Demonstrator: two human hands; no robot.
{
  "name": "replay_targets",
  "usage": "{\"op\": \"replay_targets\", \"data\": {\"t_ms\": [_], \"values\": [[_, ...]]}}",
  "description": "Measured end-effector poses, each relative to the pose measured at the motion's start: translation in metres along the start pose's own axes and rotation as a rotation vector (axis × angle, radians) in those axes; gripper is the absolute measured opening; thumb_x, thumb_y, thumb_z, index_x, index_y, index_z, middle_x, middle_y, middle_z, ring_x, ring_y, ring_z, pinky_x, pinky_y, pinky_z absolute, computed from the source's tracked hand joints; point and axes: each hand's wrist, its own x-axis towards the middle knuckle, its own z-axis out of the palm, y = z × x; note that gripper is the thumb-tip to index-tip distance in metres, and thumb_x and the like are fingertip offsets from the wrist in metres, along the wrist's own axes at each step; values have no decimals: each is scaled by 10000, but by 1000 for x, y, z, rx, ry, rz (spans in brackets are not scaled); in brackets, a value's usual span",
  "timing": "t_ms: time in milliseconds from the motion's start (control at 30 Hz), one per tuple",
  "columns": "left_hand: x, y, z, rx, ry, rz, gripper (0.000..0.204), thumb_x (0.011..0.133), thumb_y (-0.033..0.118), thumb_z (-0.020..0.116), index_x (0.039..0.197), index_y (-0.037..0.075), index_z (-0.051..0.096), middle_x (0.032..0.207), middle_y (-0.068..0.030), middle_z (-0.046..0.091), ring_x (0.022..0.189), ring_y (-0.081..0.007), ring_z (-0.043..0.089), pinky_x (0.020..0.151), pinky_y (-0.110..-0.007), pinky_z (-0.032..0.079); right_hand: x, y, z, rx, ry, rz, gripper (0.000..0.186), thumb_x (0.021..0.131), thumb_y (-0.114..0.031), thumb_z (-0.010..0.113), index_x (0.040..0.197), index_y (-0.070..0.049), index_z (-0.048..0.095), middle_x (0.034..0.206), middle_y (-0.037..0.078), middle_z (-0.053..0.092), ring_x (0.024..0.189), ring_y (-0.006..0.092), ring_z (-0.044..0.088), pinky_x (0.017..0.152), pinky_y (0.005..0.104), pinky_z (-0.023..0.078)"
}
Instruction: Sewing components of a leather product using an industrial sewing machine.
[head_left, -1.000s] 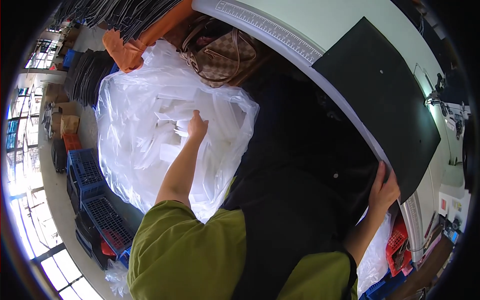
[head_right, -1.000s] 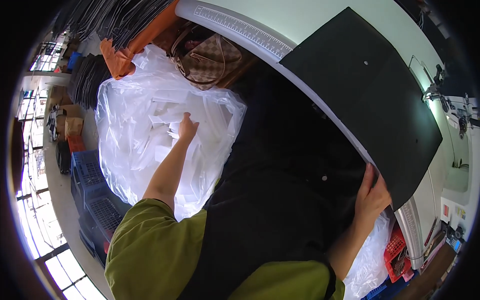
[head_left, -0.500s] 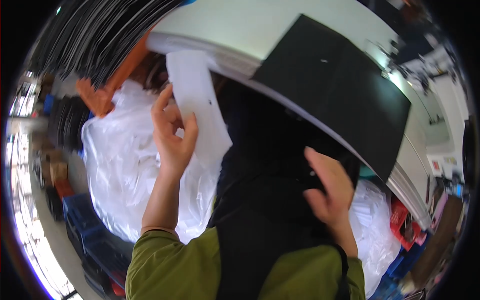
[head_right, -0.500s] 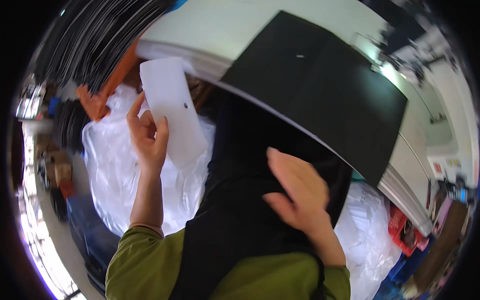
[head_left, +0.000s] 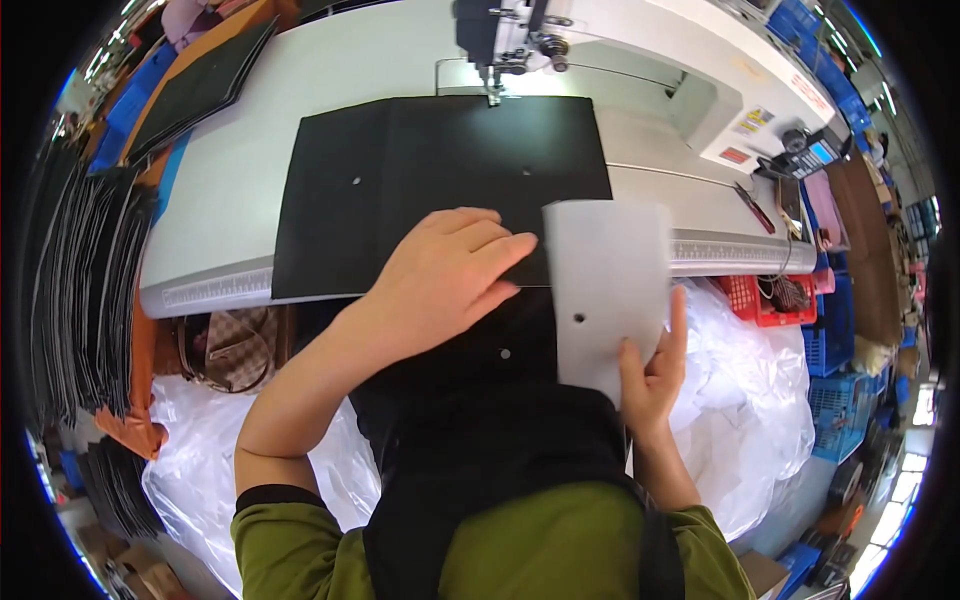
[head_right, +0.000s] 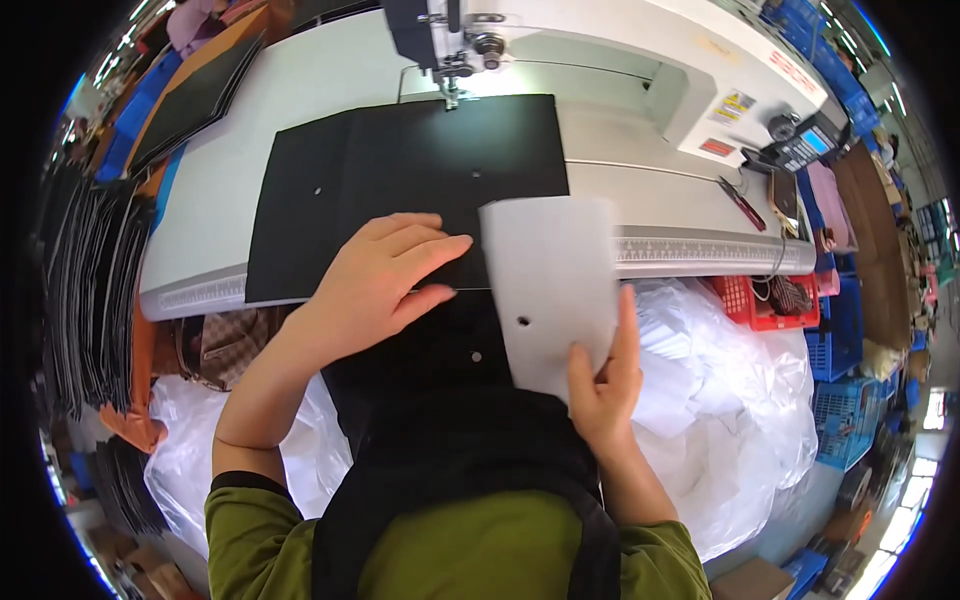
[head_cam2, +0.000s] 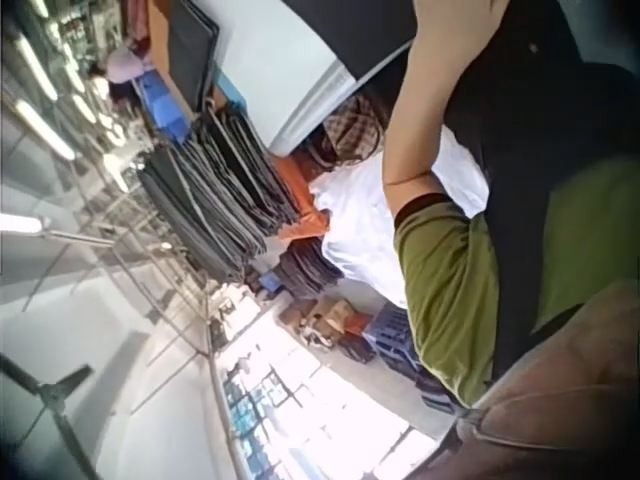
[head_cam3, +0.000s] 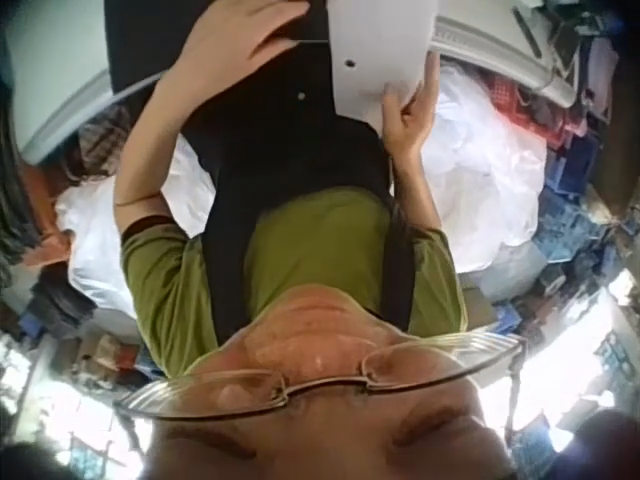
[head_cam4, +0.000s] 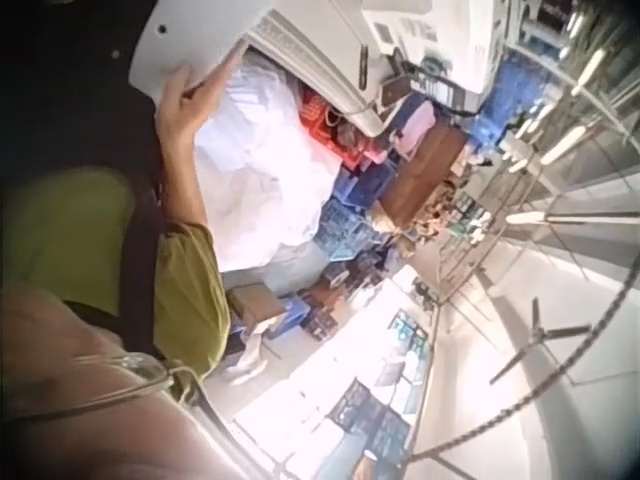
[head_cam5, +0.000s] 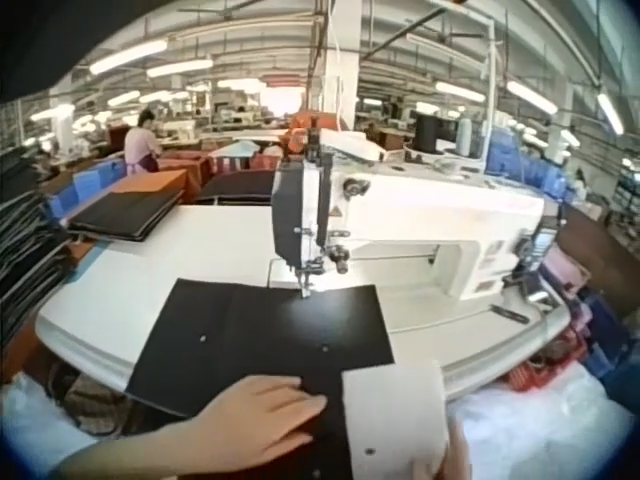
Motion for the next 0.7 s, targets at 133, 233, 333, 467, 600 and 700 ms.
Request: {"op": "replay_targets", "data": {"t_ms": [133,233,333,467,600,700], "values": [[5,-22,8,101,-2,60,403,845,65,734,1242,65,669,1135,-83,728,1144,-280,671,940,-334,517,-14,-5,-14,352,113,186,675,844,116,600,1498,27,456,1178,130,709,611,90,516,543,204,387],[8,-31,7,44,-61,41,388,847,81,738,1229,63,673,1193,-82,719,1221,-289,643,972,-357,514,-6,-14,-23,296,-472,-102,517,845,94,628,1354,6,629,977,60,734,588,98,485,539,231,375],[15,-36,0,-136,-226,-192,367,850,75,733,1212,47,676,1259,-92,695,1286,-308,597,1023,-381,496,7,-32,4,367,-600,-28,470,833,80,640,1292,-10,686,814,32,695,550,111,433,516,249,328],[10,-35,-3,-189,-222,-163,324,855,58,724,1176,34,689,1267,-100,694,1297,-322,589,1039,-393,492,1,-26,-6,383,-712,171,454,853,68,632,1294,-20,687,751,22,658,544,113,407,513,253,312],[4,-34,-2,-181,-159,-37,278,857,38,717,1135,27,706,1239,-109,706,1277,-330,604,1036,-399,498,-3,-21,-12,420,-792,297,436,890,58,619,1314,-25,674,773,22,648,568,103,412,527,245,330],[2,-34,-1,-158,-128,13,253,853,22,715,1105,27,719,1196,-119,721,1248,-334,625,1030,-401,504,-7,-21,-8,558,-806,169,410,911,51,601,1306,-23,680,754,9,629,568,93,402,529,233,320]]}}
